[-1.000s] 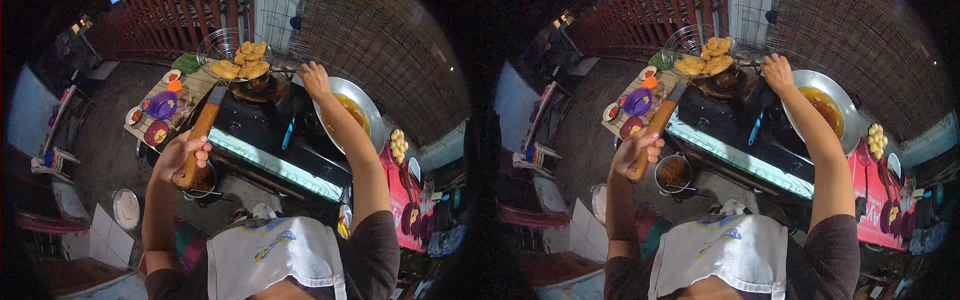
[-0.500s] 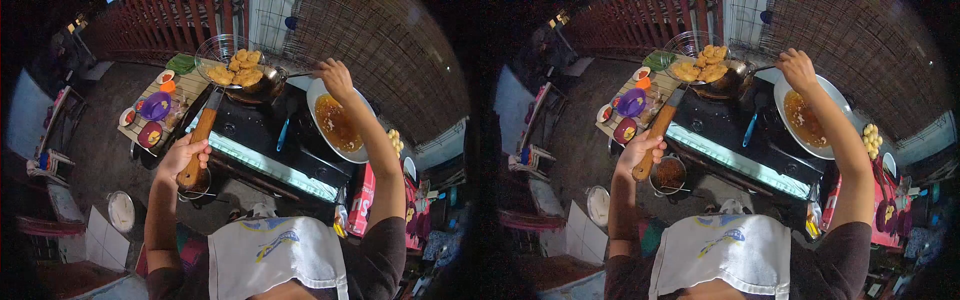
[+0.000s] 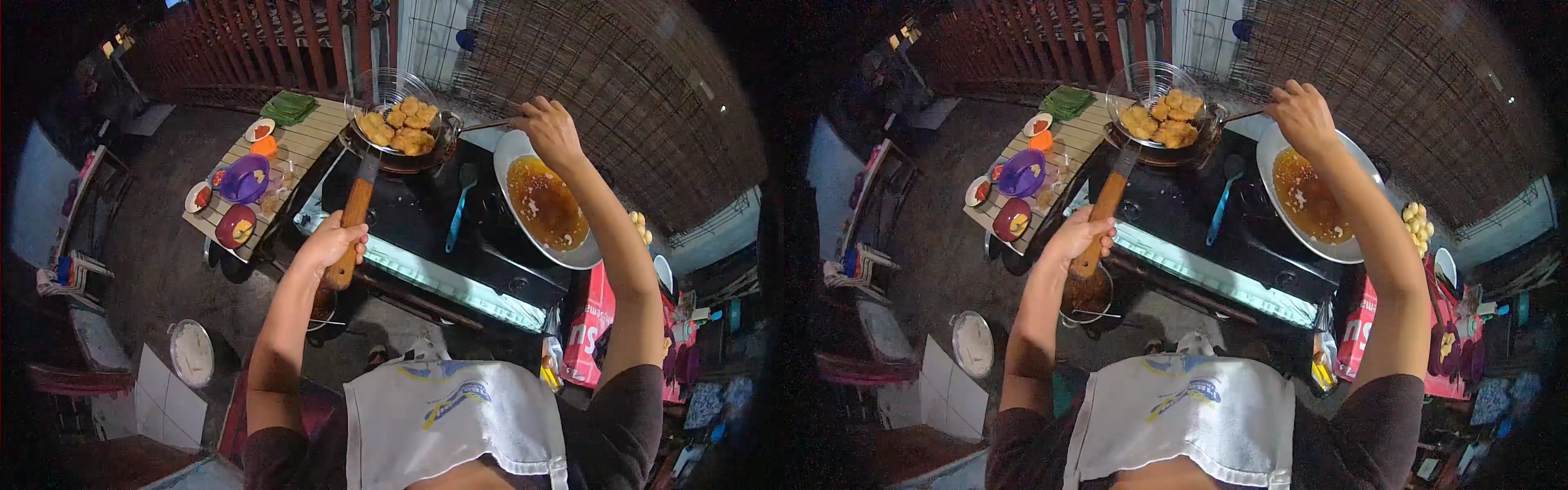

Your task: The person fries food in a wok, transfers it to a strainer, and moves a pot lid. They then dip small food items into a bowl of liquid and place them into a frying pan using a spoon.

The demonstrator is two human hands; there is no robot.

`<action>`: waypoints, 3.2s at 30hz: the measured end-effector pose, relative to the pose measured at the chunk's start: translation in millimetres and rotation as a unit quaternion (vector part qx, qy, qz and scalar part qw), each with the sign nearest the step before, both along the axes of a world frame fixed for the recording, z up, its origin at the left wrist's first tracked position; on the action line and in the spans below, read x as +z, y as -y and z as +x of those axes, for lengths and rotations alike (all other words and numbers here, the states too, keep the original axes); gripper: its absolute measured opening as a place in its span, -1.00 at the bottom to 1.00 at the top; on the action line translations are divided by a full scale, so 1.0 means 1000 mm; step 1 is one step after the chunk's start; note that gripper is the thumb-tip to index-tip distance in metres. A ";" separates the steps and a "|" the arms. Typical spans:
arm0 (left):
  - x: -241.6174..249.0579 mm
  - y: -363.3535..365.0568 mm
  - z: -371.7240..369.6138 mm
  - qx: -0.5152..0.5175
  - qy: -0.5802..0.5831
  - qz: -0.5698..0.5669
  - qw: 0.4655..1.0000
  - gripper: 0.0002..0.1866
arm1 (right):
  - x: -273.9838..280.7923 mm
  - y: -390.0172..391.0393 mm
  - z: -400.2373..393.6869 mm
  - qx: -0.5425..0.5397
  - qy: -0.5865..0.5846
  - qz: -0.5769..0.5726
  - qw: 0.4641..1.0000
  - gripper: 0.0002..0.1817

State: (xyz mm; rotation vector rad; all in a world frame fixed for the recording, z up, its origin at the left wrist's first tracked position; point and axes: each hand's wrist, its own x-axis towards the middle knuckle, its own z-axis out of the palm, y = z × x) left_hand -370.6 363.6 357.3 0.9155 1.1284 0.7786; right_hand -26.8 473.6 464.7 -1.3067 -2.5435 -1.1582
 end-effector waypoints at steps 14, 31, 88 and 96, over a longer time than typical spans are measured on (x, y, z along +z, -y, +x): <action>-0.009 -0.016 0.010 -0.030 -0.032 -0.005 0.999 -0.83 | 0.011 0.009 -0.001 -0.028 0.008 -0.025 0.999 -0.72; -0.005 -0.009 0.009 -0.025 -0.044 -0.018 0.999 -0.75 | 0.003 0.014 -0.001 -0.067 -0.044 -0.020 0.997 -0.69; 0.057 -0.021 -0.045 -0.036 0.067 0.010 0.997 -0.80 | -0.034 0.117 0.033 -0.190 -0.596 -0.099 0.774 -0.66; 0.067 -0.017 -0.068 -0.064 0.133 -0.017 0.989 -0.82 | -0.057 0.169 0.011 -0.156 -0.825 -0.208 0.502 -0.69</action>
